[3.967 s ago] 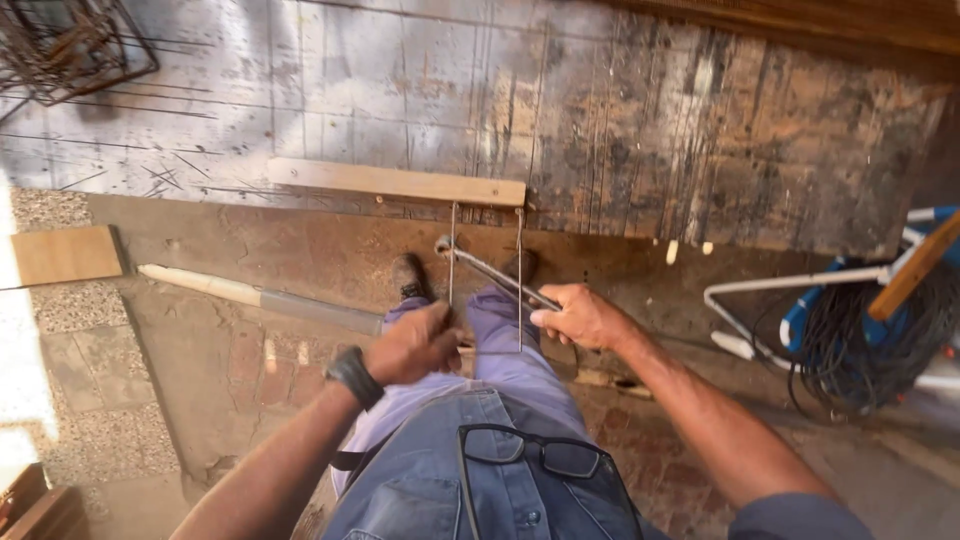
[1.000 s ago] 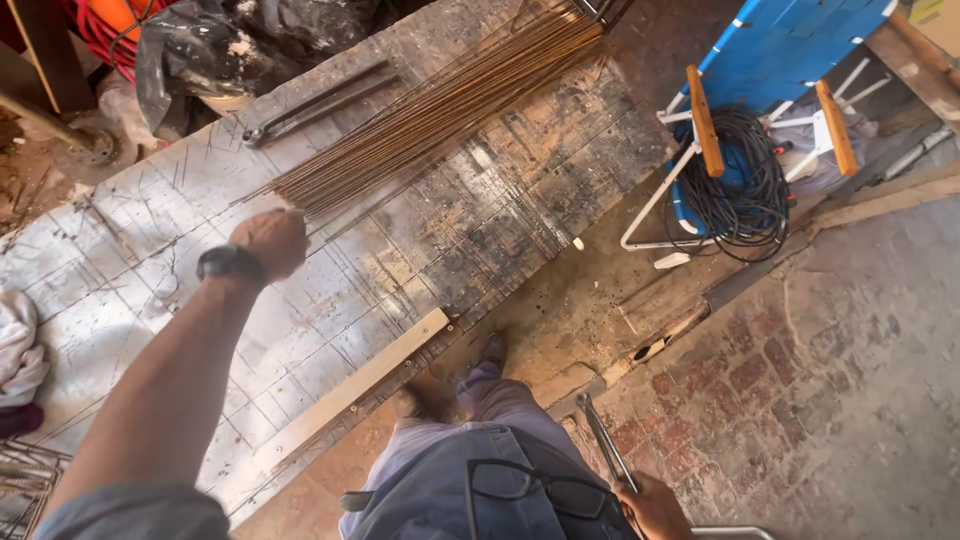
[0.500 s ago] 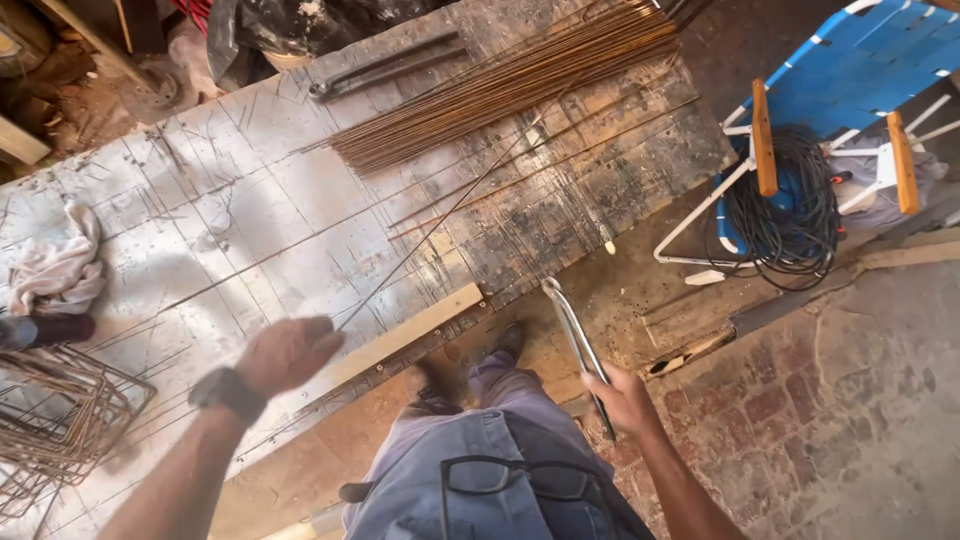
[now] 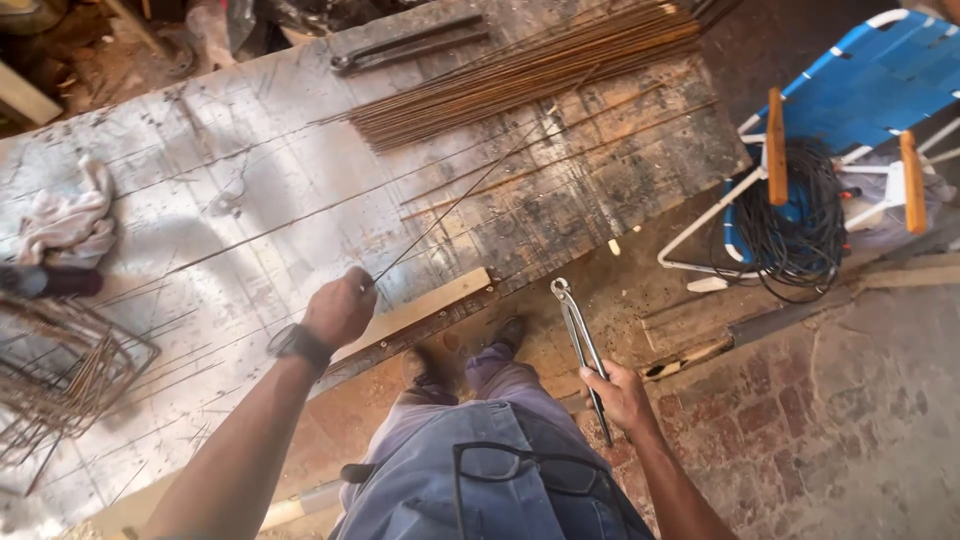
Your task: The person uses a metal bending tool to bend thin metal rods into rectangular shapes on a wooden jig. They repeatedly position the rods, apply force with the tool, and place the finished pieces on a pile. The person also briefly wipes a tool with a cloth.
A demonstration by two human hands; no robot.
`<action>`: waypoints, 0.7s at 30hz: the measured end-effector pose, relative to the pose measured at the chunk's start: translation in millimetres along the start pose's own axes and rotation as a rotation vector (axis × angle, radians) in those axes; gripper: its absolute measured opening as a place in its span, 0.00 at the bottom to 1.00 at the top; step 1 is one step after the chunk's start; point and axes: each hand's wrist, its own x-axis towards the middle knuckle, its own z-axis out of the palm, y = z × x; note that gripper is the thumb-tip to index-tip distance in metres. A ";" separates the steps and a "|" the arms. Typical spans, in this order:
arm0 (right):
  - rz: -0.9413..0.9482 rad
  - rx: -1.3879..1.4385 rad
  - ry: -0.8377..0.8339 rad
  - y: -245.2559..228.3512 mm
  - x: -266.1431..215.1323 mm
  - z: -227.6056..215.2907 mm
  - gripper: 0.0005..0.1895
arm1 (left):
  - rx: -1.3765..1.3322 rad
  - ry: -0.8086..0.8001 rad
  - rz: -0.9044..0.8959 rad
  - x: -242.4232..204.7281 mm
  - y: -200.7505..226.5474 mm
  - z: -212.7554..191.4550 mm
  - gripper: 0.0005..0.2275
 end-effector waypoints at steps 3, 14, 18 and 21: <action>-0.006 -0.006 0.004 10.1 -1.0 3.4 0.19 | -0.020 0.077 -0.054 -4.8 1.8 -5.9 0.13; -0.211 -0.390 0.109 -121.8 7.5 36.9 0.16 | -0.059 0.605 0.016 -2.4 -24.4 4.1 0.10; -0.305 -0.342 0.389 -130.1 85.7 64.4 0.22 | -1.270 0.595 -0.169 -7.0 21.9 -27.0 0.18; -0.437 -0.357 0.431 -124.3 129.3 82.0 0.21 | -1.862 0.485 -0.395 0.7 42.3 -39.8 0.22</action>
